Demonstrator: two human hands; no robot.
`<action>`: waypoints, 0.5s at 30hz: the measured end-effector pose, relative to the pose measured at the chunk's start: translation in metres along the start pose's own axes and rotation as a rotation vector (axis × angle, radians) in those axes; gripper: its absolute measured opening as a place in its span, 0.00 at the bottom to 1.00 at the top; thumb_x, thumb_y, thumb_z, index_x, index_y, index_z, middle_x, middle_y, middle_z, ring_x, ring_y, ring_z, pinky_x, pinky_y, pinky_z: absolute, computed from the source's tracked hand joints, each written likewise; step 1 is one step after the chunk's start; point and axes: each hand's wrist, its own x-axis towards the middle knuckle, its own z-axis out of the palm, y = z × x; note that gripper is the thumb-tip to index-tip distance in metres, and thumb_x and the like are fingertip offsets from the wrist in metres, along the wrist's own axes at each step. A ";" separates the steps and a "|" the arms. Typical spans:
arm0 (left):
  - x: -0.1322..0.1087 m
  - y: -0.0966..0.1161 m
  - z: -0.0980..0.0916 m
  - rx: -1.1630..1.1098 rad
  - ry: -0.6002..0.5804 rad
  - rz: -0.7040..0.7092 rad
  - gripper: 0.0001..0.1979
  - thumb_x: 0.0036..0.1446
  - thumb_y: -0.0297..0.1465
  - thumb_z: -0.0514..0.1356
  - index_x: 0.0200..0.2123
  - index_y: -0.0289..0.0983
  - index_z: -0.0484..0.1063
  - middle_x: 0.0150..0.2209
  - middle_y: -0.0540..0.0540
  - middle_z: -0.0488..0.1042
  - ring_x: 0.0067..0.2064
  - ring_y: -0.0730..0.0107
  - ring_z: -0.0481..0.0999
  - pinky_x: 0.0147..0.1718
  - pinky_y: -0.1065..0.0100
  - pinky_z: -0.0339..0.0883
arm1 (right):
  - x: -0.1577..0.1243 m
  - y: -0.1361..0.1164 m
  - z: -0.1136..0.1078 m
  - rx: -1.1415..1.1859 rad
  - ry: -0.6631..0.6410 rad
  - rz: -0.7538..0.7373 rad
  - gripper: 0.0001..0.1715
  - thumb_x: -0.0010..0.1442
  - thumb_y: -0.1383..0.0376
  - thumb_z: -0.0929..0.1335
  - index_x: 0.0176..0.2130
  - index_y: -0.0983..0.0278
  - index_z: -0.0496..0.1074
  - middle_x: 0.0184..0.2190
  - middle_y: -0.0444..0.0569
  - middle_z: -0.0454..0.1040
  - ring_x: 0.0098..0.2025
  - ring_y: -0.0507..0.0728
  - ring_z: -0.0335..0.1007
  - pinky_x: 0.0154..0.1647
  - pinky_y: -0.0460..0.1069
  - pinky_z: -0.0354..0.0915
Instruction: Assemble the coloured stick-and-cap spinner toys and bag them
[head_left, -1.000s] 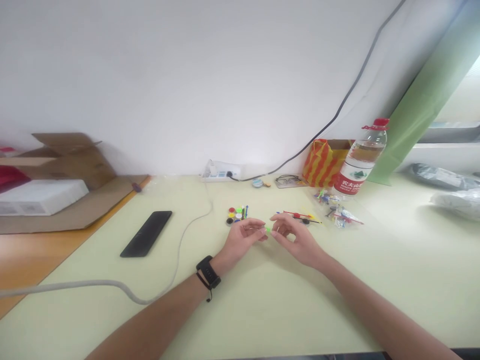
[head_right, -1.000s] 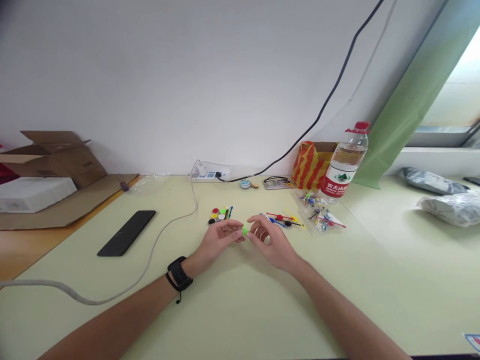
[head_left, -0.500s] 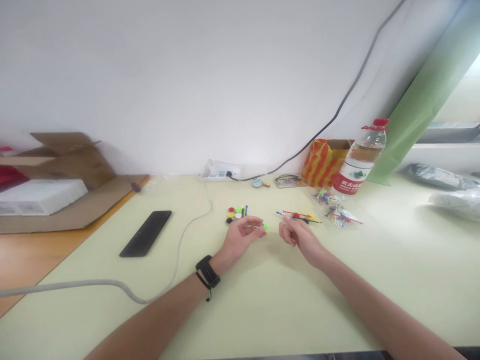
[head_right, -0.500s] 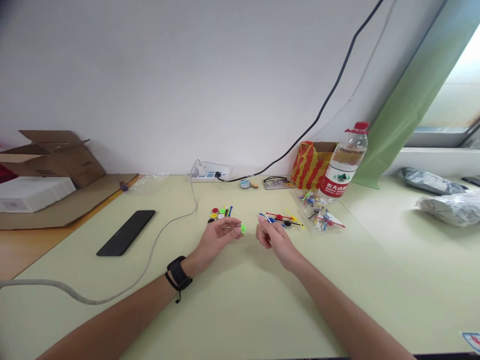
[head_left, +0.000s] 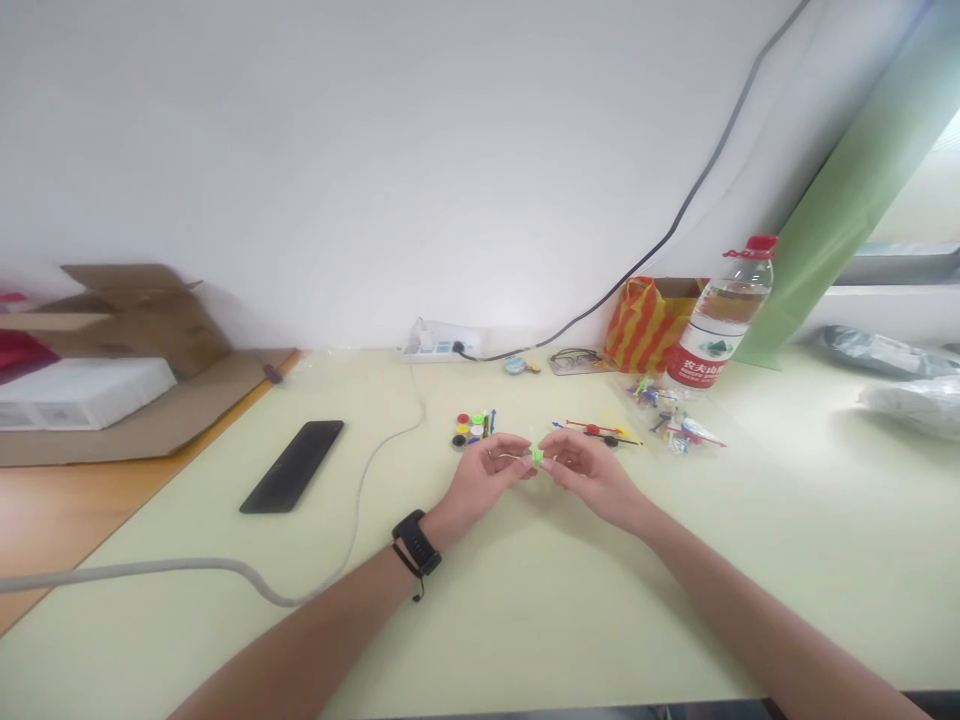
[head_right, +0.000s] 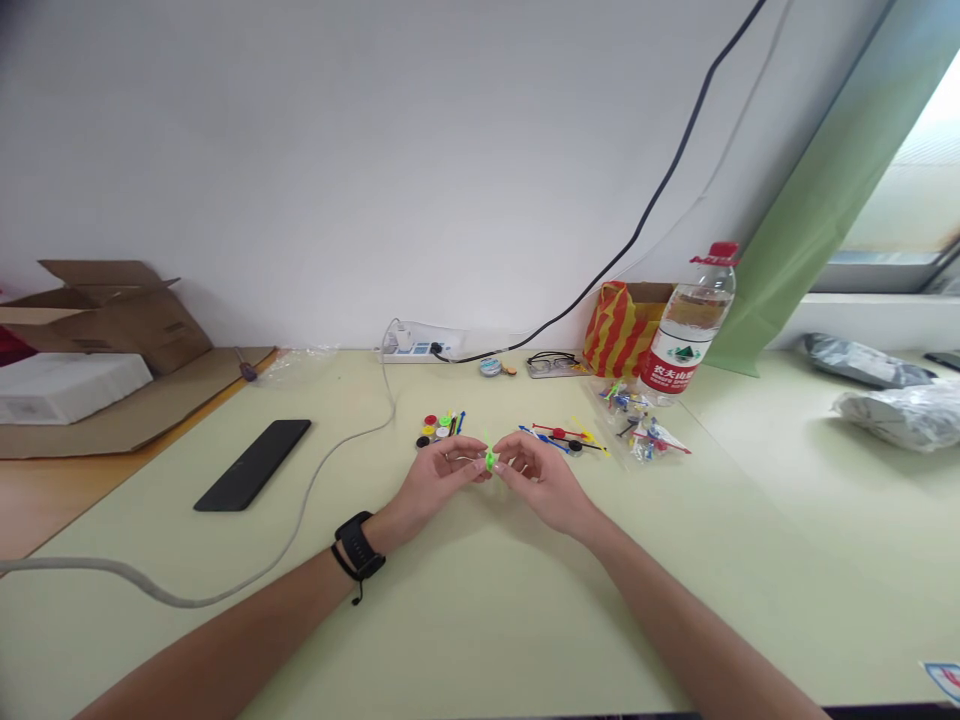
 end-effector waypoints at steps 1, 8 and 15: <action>0.000 0.001 0.001 -0.001 0.003 0.003 0.19 0.53 0.39 0.72 0.45 0.36 0.78 0.42 0.41 0.81 0.42 0.60 0.83 0.48 0.56 0.78 | 0.000 0.000 0.000 -0.017 -0.006 -0.002 0.17 0.66 0.52 0.69 0.46 0.61 0.70 0.36 0.46 0.72 0.32 0.53 0.69 0.32 0.49 0.69; 0.000 0.004 0.001 -0.002 0.067 -0.036 0.17 0.53 0.39 0.72 0.43 0.35 0.79 0.37 0.44 0.81 0.36 0.63 0.83 0.45 0.59 0.78 | -0.004 0.000 -0.004 -0.248 0.090 -0.135 0.21 0.69 0.55 0.65 0.58 0.57 0.65 0.36 0.47 0.71 0.31 0.53 0.68 0.33 0.49 0.69; 0.000 0.004 0.000 0.005 0.045 -0.049 0.17 0.53 0.38 0.72 0.42 0.34 0.79 0.37 0.43 0.81 0.37 0.63 0.83 0.43 0.62 0.77 | -0.012 -0.001 -0.002 -0.532 0.084 -0.273 0.33 0.71 0.56 0.62 0.70 0.55 0.51 0.43 0.49 0.72 0.32 0.55 0.68 0.38 0.52 0.68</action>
